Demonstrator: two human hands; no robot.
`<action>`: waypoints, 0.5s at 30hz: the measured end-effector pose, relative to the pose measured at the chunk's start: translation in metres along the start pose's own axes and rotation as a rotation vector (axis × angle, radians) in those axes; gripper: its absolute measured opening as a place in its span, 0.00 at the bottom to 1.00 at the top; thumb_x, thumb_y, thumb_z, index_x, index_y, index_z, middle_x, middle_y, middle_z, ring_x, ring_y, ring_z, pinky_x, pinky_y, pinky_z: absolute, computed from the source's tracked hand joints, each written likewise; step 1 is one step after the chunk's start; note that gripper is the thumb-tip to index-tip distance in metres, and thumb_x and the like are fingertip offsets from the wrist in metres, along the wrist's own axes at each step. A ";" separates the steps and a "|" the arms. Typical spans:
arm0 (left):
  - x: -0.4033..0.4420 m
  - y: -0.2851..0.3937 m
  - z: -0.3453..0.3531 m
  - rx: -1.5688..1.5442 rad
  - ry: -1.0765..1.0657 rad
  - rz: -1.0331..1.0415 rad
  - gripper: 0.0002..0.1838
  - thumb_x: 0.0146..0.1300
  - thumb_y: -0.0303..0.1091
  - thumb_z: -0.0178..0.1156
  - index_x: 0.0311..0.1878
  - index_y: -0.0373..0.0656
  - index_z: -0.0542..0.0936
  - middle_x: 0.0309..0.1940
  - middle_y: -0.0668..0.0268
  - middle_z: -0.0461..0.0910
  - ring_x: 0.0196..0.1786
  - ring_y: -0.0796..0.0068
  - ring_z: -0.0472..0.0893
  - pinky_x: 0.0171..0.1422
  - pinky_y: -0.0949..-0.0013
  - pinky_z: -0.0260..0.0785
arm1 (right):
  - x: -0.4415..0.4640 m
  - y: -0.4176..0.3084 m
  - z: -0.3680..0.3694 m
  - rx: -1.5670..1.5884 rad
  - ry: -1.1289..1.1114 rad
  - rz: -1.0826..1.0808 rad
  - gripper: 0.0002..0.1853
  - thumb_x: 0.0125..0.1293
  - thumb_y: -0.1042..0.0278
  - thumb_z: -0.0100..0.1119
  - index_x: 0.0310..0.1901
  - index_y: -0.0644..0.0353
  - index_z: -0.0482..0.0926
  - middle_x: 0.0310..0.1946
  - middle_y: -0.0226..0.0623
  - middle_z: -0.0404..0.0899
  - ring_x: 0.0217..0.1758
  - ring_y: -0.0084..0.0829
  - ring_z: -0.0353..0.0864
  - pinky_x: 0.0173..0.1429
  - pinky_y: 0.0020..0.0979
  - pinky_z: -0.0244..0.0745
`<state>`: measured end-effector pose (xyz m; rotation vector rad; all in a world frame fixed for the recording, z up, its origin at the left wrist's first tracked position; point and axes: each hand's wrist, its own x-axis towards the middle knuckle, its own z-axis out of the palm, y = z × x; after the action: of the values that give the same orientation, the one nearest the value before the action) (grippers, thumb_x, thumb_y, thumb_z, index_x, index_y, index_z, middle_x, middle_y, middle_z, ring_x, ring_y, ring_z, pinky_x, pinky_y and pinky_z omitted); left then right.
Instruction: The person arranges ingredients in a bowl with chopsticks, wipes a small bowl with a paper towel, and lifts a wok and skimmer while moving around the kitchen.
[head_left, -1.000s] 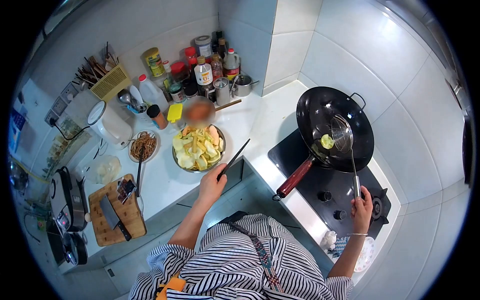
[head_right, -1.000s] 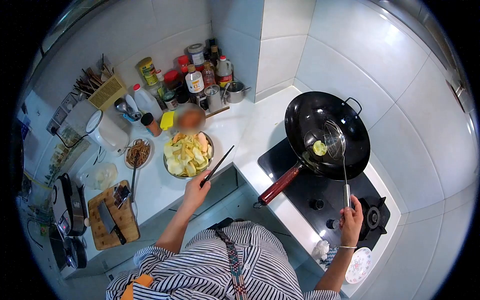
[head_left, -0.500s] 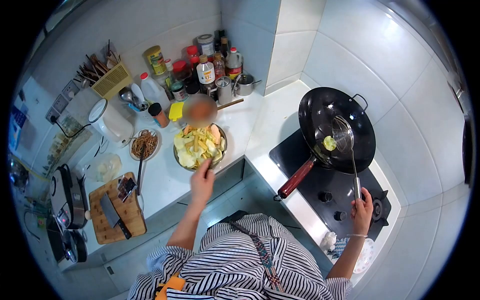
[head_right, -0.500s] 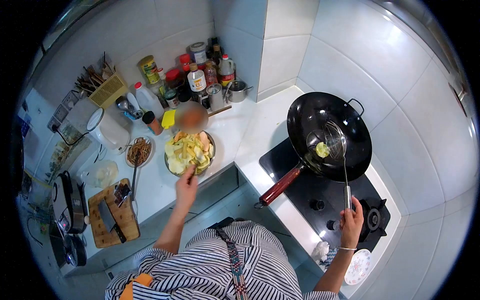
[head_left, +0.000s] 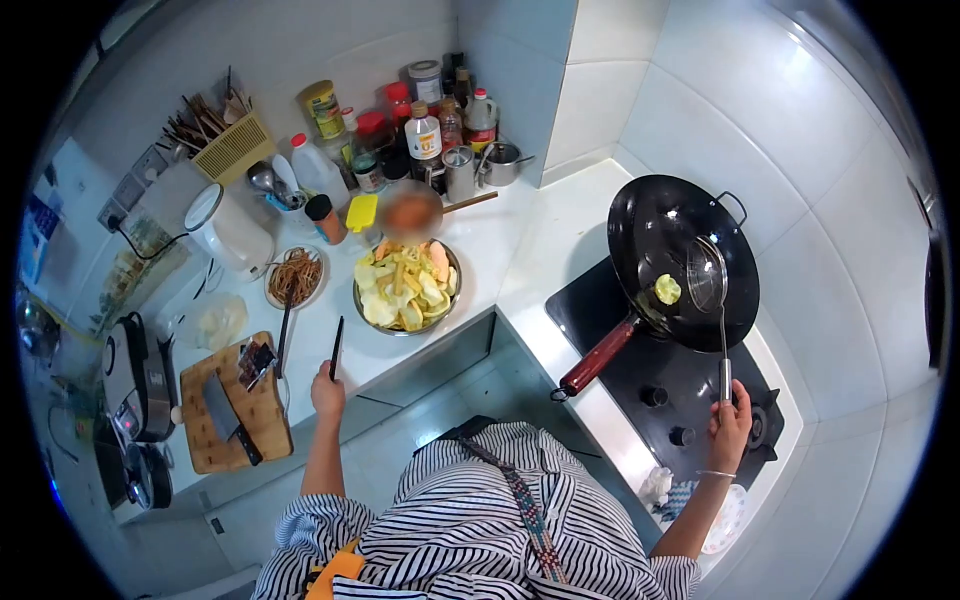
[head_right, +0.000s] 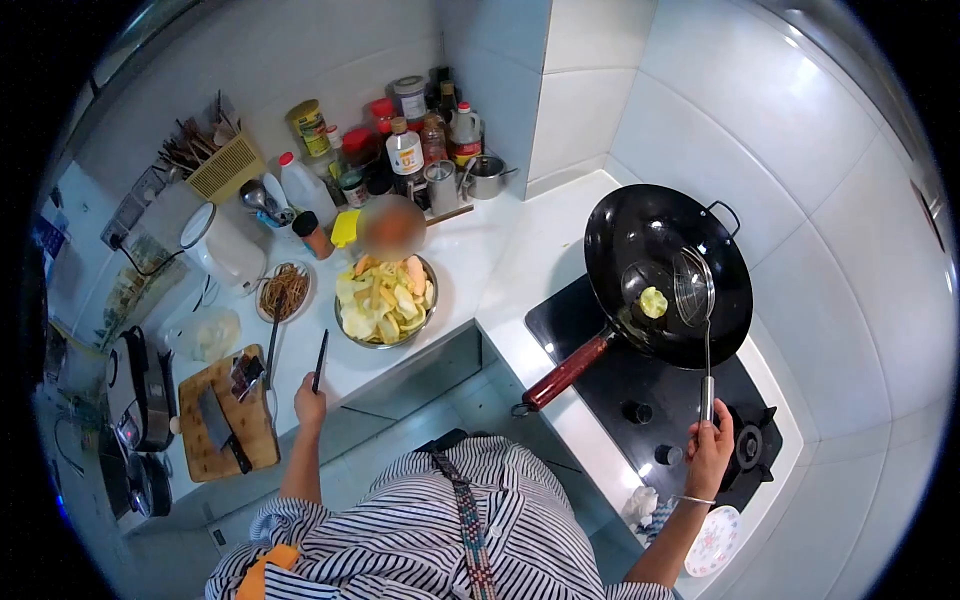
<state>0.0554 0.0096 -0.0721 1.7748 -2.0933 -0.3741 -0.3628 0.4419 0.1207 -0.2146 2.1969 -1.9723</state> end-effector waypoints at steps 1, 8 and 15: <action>0.002 0.000 0.001 0.044 -0.009 -0.003 0.22 0.47 0.22 0.50 0.49 0.42 0.72 0.31 0.49 0.76 0.36 0.51 0.76 0.42 0.55 0.68 | 0.001 0.000 0.000 0.000 -0.002 0.002 0.18 0.62 0.71 0.46 0.55 0.60 0.64 0.20 0.26 0.71 0.13 0.10 0.59 0.15 0.12 0.51; 0.022 0.002 0.002 0.069 0.072 0.025 0.22 0.47 0.21 0.51 0.49 0.42 0.72 0.31 0.50 0.73 0.34 0.51 0.75 0.39 0.56 0.68 | 0.005 0.002 0.002 0.049 -0.028 0.019 0.18 0.62 0.72 0.46 0.55 0.60 0.64 0.20 0.25 0.71 0.14 0.10 0.59 0.15 0.11 0.52; 0.029 -0.002 0.012 0.049 0.042 0.006 0.21 0.45 0.22 0.53 0.48 0.42 0.74 0.31 0.51 0.73 0.35 0.52 0.74 0.40 0.58 0.68 | -0.001 0.000 -0.001 0.026 -0.013 0.015 0.19 0.62 0.72 0.46 0.55 0.60 0.64 0.20 0.26 0.70 0.14 0.10 0.60 0.15 0.11 0.52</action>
<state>0.0475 -0.0200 -0.0809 1.7883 -2.0953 -0.2833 -0.3624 0.4426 0.1207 -0.2063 2.1571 -1.9855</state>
